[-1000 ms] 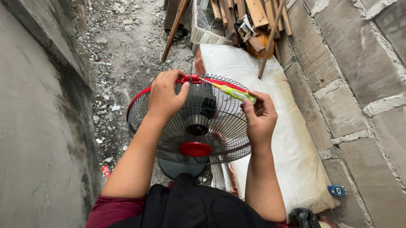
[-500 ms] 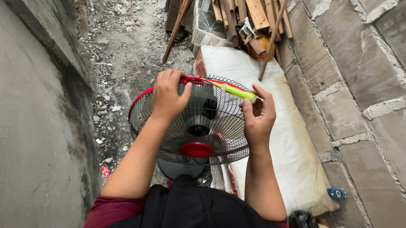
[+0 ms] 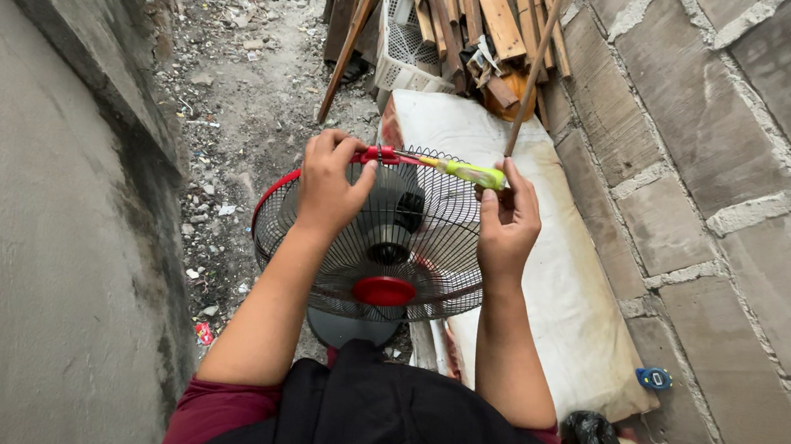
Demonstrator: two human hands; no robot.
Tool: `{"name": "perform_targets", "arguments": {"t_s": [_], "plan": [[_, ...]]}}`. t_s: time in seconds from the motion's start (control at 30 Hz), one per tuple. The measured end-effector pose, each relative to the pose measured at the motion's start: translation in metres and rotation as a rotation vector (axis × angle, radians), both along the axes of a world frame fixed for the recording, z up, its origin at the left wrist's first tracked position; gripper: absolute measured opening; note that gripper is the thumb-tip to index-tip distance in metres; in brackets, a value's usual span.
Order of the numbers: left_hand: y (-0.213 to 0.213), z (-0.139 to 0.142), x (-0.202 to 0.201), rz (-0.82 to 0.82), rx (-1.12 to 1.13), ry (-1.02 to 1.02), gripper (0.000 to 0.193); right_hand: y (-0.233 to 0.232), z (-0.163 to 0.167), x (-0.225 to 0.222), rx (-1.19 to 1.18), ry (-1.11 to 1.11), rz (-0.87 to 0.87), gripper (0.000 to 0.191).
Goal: The person unscrews the fasteners holding the front grille of a standing electric fan using a screwdriver, removes the grille guard, then repositions it on the fan head and tightens the screws to secure it back in place.
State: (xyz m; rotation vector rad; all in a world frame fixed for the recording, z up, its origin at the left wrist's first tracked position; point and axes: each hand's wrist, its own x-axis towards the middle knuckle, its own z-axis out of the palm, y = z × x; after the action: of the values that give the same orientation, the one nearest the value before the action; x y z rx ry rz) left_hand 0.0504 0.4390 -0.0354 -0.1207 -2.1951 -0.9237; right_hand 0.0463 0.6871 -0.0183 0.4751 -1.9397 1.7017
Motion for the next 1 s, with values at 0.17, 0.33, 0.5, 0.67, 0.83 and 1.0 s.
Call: {"name": "perform_targets", "arguments": {"t_s": [0.17, 0.33, 0.5, 0.67, 0.83, 1.0], "plan": [[0.000, -0.001, -0.003, -0.043, 0.069, -0.158, 0.024, 0.003, -0.012, -0.004, -0.044, -0.133, -0.018, 0.025], [0.000, 0.000, -0.003, -0.043, 0.070, -0.104, 0.025, 0.004, -0.013, -0.008, 0.068, -0.009, -0.077, 0.018], [0.000, 0.001, -0.002, -0.014, -0.008, 0.029, 0.021, 0.000, -0.005, -0.007, -0.171, -0.184, 0.124, 0.022], [0.000, 0.000, -0.003, -0.041, 0.135, -0.100, 0.035, 0.005, -0.003, -0.003, 0.022, -0.001, 0.124, 0.031], [-0.001, -0.003, -0.003, -0.010, 0.006, -0.005, 0.022, 0.009, -0.017, -0.009, -0.077, -0.162, 0.082, 0.030], [0.000, -0.004, -0.002, -0.011, 0.044, -0.041, 0.025, 0.011, -0.028, -0.011, -0.022, -0.173, 0.005, 0.024]]}}
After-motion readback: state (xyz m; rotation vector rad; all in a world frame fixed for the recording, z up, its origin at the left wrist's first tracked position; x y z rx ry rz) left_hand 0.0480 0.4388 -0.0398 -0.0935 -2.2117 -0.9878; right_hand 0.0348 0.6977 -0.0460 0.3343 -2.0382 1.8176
